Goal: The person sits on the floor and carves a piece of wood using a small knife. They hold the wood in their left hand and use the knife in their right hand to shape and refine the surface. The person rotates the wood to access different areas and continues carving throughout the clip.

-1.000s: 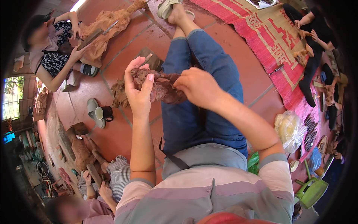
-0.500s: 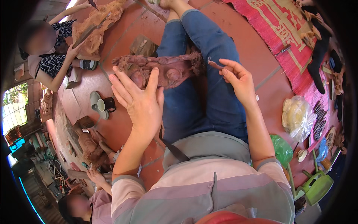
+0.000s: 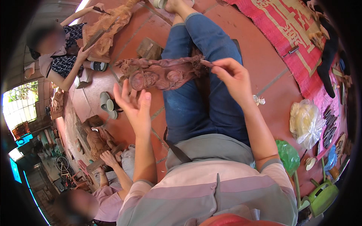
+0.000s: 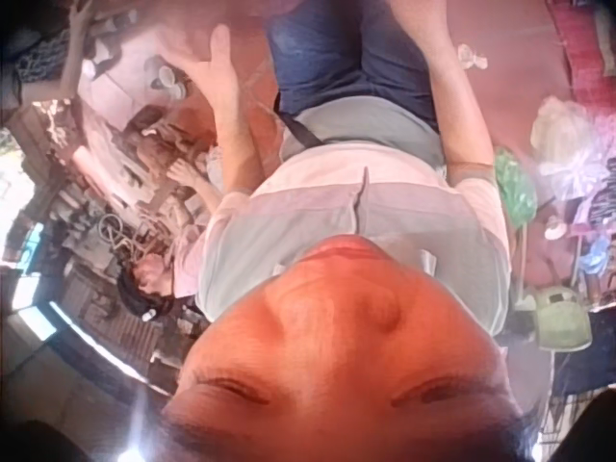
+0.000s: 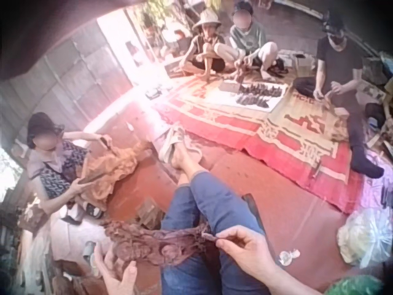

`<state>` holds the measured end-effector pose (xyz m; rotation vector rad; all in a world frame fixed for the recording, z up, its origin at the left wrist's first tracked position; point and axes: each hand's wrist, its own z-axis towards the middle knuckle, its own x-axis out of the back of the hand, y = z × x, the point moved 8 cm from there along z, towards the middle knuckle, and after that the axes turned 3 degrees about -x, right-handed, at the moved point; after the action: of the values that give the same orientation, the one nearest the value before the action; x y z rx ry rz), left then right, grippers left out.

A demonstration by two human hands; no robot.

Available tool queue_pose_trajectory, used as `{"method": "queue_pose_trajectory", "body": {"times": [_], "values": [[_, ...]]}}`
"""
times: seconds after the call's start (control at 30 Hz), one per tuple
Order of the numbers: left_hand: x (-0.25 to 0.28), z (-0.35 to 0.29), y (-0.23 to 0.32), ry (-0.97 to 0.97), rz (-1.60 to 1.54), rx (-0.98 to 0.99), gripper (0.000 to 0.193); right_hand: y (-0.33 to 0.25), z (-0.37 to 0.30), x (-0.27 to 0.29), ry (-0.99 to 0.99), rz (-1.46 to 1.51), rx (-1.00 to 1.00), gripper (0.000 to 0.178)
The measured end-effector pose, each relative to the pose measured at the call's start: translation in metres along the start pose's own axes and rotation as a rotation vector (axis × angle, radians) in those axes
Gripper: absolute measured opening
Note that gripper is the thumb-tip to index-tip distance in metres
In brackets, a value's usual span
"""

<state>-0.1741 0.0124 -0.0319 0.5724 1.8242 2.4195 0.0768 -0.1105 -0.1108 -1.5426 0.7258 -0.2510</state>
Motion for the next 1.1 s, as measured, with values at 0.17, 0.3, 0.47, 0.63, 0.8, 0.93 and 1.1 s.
{"method": "queue_pose_trajectory", "body": {"times": [0.17, 0.3, 0.47, 0.63, 0.8, 0.93, 1.1], "values": [[-0.019, 0.025, -0.011, -0.114, -0.109, 0.138, 0.044, -0.054, 0.022, -0.106, -0.277, -0.364, 0.511, 0.01], [-0.017, 0.03, -0.015, -0.094, -0.006, 0.071, 0.039, -0.051, 0.039, -0.109, -0.386, -0.77, 0.937, 0.008], [-0.024, 0.027, -0.003, -0.077, 0.057, -0.023, 0.039, -0.061, 0.037, -0.066, -0.18, -0.85, 0.72, 0.006], [-0.021, 0.027, 0.004, -0.086, 0.089, -0.047, 0.037, -0.052, 0.035, -0.11, -0.35, -0.931, 0.822, 0.006], [-0.024, 0.025, -0.006, -0.151, -0.066, -0.021, 0.038, -0.067, 0.043, -0.021, -0.008, -0.838, 0.492, 0.005], [-0.028, 0.023, -0.015, -0.041, -0.549, 0.075, 0.043, -0.06, 0.023, 0.016, 0.163, -0.42, 0.205, 0.007], [-0.025, 0.013, -0.03, -0.036, -0.589, 0.104, 0.056, -0.013, -0.008, 0.037, 0.161, -0.206, 0.079, 0.012]]}}
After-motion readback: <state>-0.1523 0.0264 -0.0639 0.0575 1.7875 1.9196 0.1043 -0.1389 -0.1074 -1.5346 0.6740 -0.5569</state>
